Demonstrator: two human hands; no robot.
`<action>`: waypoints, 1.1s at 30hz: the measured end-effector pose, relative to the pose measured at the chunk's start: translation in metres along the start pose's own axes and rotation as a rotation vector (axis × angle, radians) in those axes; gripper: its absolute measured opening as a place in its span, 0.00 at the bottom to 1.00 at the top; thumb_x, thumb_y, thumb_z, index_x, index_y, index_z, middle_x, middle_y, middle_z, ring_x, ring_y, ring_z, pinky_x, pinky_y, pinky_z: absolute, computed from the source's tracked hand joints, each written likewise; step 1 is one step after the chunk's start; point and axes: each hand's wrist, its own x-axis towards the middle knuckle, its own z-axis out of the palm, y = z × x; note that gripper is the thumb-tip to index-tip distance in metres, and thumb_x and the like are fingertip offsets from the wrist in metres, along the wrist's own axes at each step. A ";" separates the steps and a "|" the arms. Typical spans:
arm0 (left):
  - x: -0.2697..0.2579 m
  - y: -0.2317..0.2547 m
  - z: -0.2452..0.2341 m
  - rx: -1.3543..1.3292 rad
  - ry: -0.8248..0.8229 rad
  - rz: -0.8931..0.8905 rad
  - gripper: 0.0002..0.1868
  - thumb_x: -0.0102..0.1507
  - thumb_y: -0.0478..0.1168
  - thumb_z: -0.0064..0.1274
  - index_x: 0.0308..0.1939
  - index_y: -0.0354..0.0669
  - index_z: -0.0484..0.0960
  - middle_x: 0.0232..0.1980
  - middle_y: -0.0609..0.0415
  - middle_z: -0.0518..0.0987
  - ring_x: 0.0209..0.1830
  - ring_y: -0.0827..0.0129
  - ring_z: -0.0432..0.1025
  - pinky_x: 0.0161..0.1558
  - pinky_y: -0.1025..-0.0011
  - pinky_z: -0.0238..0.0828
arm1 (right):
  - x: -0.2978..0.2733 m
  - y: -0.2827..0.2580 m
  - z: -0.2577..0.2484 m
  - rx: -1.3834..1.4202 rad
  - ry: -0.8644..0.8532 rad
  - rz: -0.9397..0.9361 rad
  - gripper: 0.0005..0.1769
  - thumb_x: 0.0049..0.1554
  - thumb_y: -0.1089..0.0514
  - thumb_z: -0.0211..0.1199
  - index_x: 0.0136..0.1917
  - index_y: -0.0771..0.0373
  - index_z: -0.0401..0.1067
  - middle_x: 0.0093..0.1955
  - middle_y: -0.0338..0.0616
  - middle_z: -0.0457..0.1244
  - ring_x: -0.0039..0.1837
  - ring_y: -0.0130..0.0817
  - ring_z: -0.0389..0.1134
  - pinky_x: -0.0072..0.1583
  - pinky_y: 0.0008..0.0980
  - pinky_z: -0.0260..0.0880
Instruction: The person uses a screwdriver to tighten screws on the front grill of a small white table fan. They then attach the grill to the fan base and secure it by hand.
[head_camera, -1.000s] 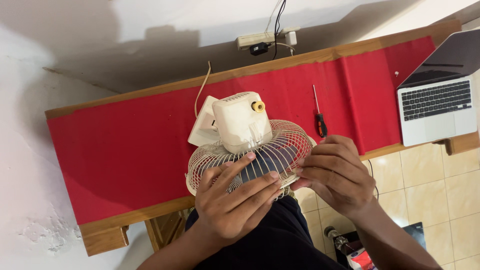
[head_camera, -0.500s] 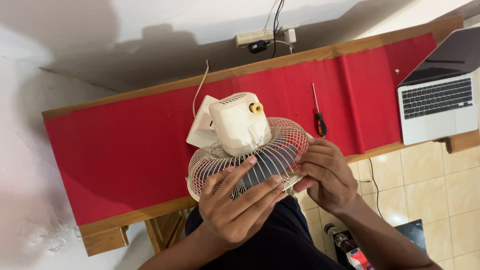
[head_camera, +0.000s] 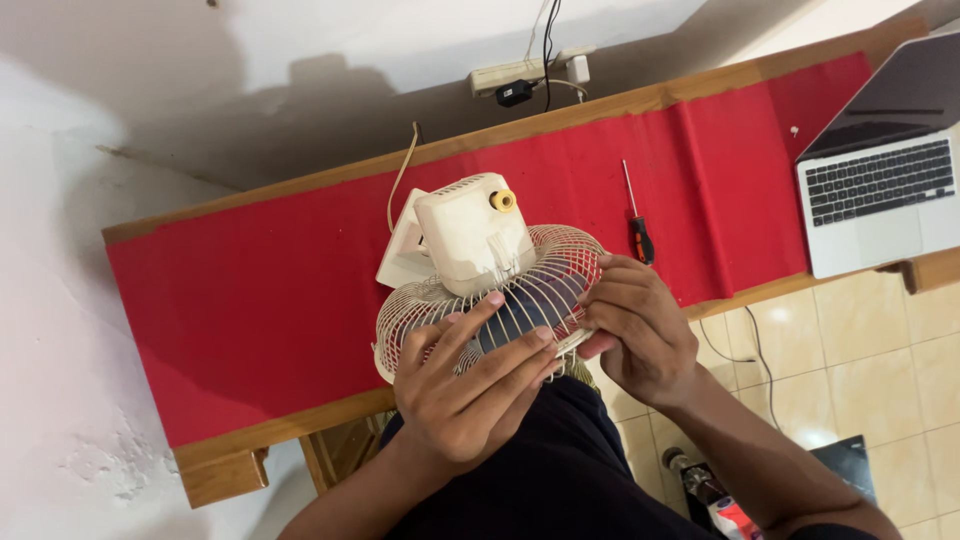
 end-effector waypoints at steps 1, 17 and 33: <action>0.000 0.000 0.000 -0.001 -0.005 0.000 0.08 0.63 0.46 0.67 0.46 0.53 0.90 0.54 0.70 0.85 0.61 0.61 0.77 0.52 0.64 0.64 | -0.001 -0.001 -0.001 -0.023 -0.007 0.014 0.15 0.60 0.52 0.64 0.51 0.66 0.69 0.52 0.48 0.66 0.58 0.44 0.70 0.67 0.51 0.73; 0.000 0.005 -0.003 0.007 -0.005 -0.040 0.10 0.62 0.45 0.67 0.47 0.55 0.89 0.55 0.70 0.84 0.63 0.63 0.76 0.55 0.64 0.63 | -0.072 0.077 -0.017 -0.009 0.307 0.483 0.12 0.73 0.55 0.55 0.60 0.67 0.70 0.59 0.49 0.69 0.60 0.42 0.72 0.63 0.34 0.72; 0.003 0.002 -0.006 0.011 0.010 -0.016 0.09 0.62 0.45 0.69 0.46 0.54 0.90 0.55 0.70 0.84 0.63 0.64 0.76 0.56 0.64 0.64 | -0.125 0.156 -0.003 0.021 0.577 0.725 0.11 0.66 0.68 0.67 0.60 0.67 0.70 0.58 0.45 0.65 0.60 0.32 0.68 0.60 0.30 0.74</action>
